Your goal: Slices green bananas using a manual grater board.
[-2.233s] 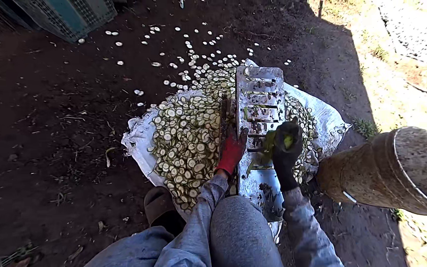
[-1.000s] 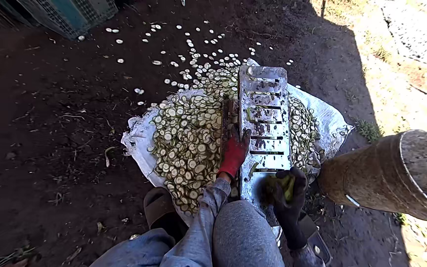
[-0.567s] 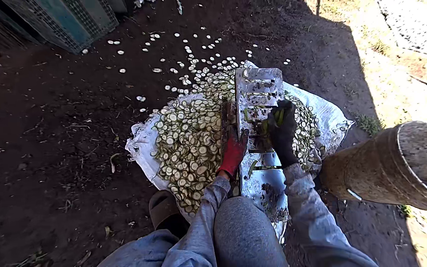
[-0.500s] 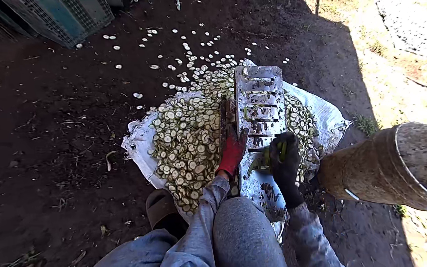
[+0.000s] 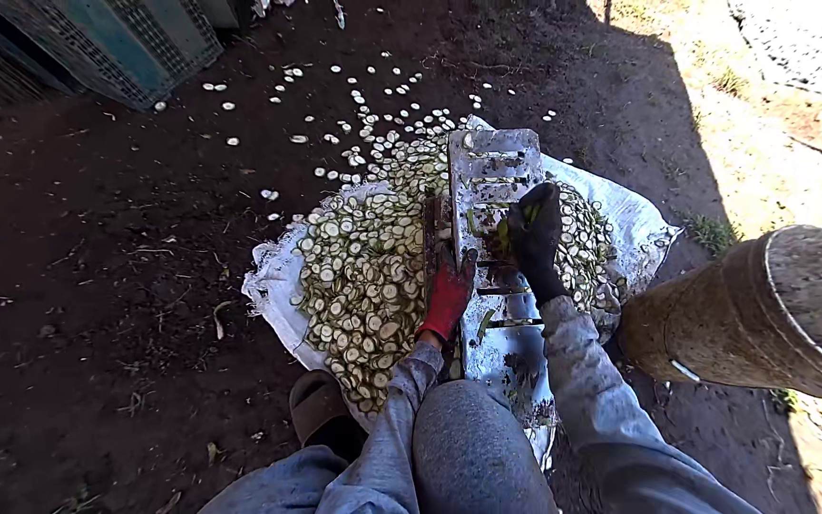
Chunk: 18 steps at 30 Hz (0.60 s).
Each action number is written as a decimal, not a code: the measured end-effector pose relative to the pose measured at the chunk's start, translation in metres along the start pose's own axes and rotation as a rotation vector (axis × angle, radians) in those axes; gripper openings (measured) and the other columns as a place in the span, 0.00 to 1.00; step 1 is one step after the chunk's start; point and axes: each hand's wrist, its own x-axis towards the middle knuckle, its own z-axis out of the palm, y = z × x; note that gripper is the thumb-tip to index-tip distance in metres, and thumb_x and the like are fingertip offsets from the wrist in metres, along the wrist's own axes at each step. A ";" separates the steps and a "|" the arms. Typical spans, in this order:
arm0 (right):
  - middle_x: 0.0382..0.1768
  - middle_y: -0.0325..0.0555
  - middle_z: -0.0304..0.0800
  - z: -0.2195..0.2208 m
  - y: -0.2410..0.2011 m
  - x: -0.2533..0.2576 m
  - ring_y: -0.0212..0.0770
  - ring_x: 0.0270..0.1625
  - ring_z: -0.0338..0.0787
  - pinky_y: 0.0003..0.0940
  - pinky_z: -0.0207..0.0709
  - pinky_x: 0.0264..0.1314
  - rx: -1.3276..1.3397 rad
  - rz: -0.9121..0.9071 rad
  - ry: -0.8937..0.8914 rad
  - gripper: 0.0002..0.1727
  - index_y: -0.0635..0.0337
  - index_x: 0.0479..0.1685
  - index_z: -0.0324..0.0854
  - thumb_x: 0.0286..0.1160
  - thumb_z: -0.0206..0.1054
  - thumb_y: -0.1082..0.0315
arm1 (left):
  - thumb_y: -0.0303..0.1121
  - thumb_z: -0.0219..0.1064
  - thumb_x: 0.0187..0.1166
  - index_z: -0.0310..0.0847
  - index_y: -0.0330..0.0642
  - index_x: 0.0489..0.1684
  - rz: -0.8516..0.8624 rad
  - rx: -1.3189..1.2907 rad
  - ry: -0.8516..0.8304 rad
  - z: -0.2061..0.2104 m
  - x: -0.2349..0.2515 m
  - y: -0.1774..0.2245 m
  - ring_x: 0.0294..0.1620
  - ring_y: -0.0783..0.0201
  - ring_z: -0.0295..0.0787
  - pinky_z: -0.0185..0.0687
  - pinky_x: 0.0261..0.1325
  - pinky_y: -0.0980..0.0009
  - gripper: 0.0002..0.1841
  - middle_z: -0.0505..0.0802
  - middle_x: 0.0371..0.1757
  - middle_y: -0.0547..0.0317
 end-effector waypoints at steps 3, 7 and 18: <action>0.36 0.47 0.83 -0.039 0.001 -0.124 0.36 0.37 0.84 0.33 0.82 0.40 0.161 0.102 0.077 0.10 0.66 0.42 0.77 0.68 0.70 0.70 | 0.60 0.53 0.89 0.49 0.54 0.96 0.043 0.030 0.037 0.006 0.003 -0.005 0.80 0.42 0.77 0.72 0.77 0.37 0.39 0.76 0.85 0.44; 0.44 0.48 0.85 -0.040 -0.003 -0.158 0.33 0.53 0.85 0.26 0.80 0.59 0.230 0.050 0.151 0.08 0.65 0.38 0.72 0.70 0.65 0.70 | 0.60 0.52 0.89 0.48 0.47 0.96 0.063 0.054 0.077 0.010 0.012 -0.009 0.80 0.40 0.76 0.70 0.79 0.37 0.41 0.77 0.83 0.39; 0.44 0.58 0.80 -0.006 0.008 -0.034 0.56 0.50 0.83 0.50 0.80 0.53 -0.041 -0.013 0.001 0.08 0.64 0.36 0.75 0.74 0.69 0.71 | 0.61 0.55 0.88 0.50 0.55 0.95 0.006 0.011 0.035 0.005 0.010 -0.002 0.70 0.39 0.84 0.78 0.67 0.36 0.39 0.82 0.77 0.39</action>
